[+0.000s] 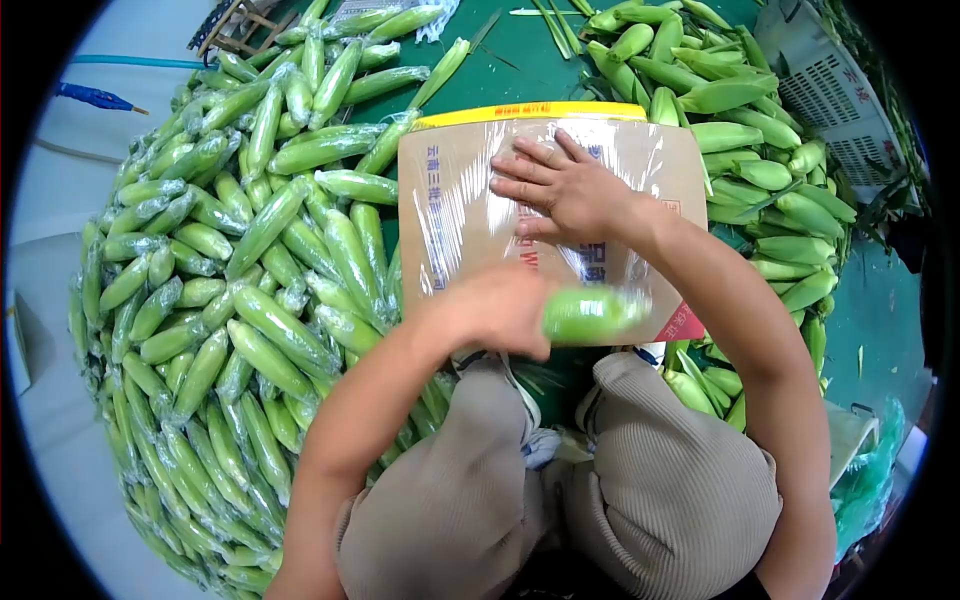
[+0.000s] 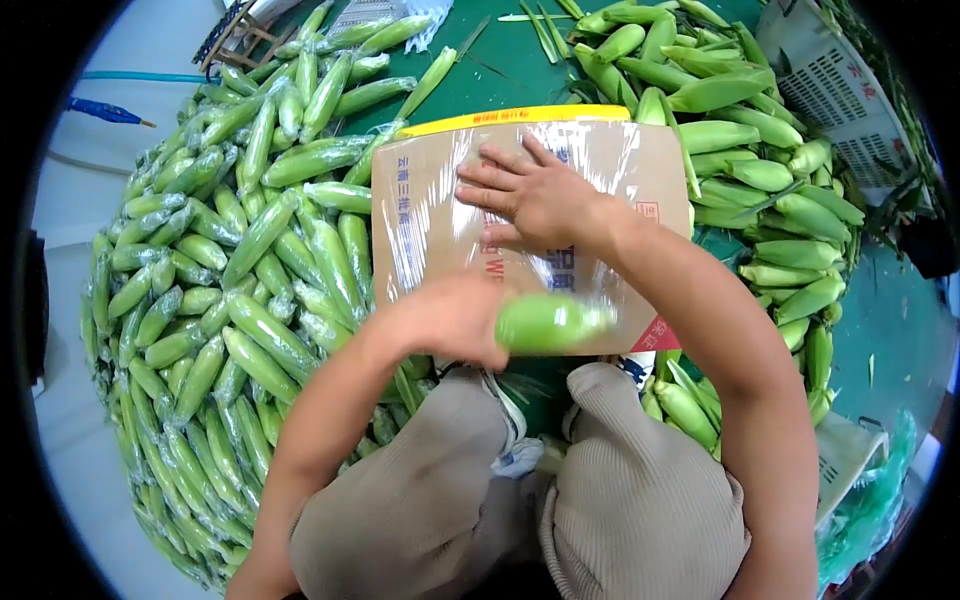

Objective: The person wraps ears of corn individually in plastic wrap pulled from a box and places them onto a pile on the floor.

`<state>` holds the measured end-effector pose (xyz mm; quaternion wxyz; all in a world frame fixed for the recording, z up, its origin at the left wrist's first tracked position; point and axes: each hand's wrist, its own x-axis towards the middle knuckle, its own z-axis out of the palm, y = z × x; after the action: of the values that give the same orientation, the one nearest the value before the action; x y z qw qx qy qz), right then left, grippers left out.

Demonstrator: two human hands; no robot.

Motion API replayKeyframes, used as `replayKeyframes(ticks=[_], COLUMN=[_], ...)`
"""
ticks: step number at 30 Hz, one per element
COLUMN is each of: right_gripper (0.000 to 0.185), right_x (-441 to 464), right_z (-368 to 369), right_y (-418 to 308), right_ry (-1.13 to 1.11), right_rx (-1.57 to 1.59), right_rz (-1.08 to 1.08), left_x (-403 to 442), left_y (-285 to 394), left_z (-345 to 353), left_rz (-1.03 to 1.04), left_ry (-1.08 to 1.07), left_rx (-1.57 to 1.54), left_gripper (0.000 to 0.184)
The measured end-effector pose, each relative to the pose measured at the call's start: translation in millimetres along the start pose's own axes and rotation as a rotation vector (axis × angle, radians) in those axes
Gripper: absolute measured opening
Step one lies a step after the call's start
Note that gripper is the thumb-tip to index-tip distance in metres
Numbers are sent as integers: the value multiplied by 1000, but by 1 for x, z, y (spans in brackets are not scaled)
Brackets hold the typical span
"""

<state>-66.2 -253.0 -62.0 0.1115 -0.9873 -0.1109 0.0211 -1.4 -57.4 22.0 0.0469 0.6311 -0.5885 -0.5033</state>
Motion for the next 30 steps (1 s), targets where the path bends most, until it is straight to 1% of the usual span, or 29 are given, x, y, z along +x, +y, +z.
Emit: replayKeyframes(ticks=[1, 2, 3, 4, 5, 6, 7, 8, 9, 10, 11, 12, 13, 14, 15, 16, 17, 18, 19, 20, 21, 22, 23, 24, 27, 28, 29, 30], right_gripper=[72, 74, 73, 72, 71, 76, 80, 89, 98, 97, 88, 78, 72, 77, 82, 85, 87, 89, 91, 91, 87, 84, 90, 101, 113, 115, 110, 105], right_x=[-1, 0, -1, -4, -10, -28, -54, -84, -110, -123, -140, -159, -175, -187, -185, -174, -162, -149, -140, -95, -60, -34, -17, -10, 0, -6, -7, -12], right_z=[2, -3, -3, 0, 1, -27, -58, -60, -53, -50, -22, 5, 24, 43, 53, 42, 42, 43, 48, -13, -58, -74, -80, -77, -132, -139, -132, -109], right_y=[1, 0, -3, -9, -14, -31, -55, -82, -103, -121, -124, -127, -130, -133, -136, -139, -139, -138, -137, -157, -179, -191, -205, -212, -227, -222, -205, -178], right_ry=[17, -8, 32, 75, 125, 114, -147, -334, -414, -782, -917, -1049, -907, -858, -813, -813, -692, -572, -350, -388, -315, -311, -211, -45, -95, -6, -14, -27], right_rx=[-4, 58, 40, 23, 4, 268, 594, 812, 945, 842, 1018, 1176, 1270, 1354, 1436, 1435, 1416, 1385, 1342, 1453, 1386, 1190, 1152, 1106, 1033, 873, 984, 1107], right_rz=[14, 3, -3, -6, -6, -121, -108, -31, -57, 43, 128, 237, 381, 434, 499, 508, 460, 414, 303, 409, 293, 233, 176, 106, -173, -246, -172, -71], left_x=[-4, -3, -10, -11, -9, -9, -14, -24, -26, -33, -46, -58, -67, -84, -97, -104, -104, -111, -98, -90, -90, -88, -91, -102, -170, -223, -281, -350], left_y=[-4, -8, 9, 11, 3, -12, -23, -28, -33, -39, -47, -60, -78, -80, -67, -53, -38, -21, -35, -24, -7, -3, 2, 12, -23, -33, -52, -68], left_z=[24, 58, 75, 91, 99, 105, 111, 117, 124, 118, 109, 114, 132, 135, 139, 145, 147, 138, 149, 138, 123, 114, 106, 97, 86, 61, 36, 15], left_rz=[156, 180, 193, 135, 167, 197, 228, 261, 366, 331, 273, 222, 232, 131, 9, -36, -166, -285, -176, 73, 378, 483, 588, 653, 657, 675, 668, 629], left_ry=[-63, -316, -473, -573, -516, -472, -426, -312, -246, -290, -313, -350, -243, -82, 141, 415, 673, 936, 1414, 1622, 1772, 1798, 1821, 1810, 1723, 1844, 1952, 2078], left_rx=[-137, -192, -156, -470, -477, -478, -493, -496, -460, -562, -655, -906, -919, -668, -710, -722, -852, -952, -815, -1234, -1651, -1568, -1482, -1555, -1608, -1624, -1540, -1381], left_gripper=[50, 55, 56, 55, 58, 60, 63, 69, 86, 94, 103, 111, 103, 91, 72, 53, 40, 34, 38, 43, 48, 52, 56, 50, 43, 43, 42, 40])
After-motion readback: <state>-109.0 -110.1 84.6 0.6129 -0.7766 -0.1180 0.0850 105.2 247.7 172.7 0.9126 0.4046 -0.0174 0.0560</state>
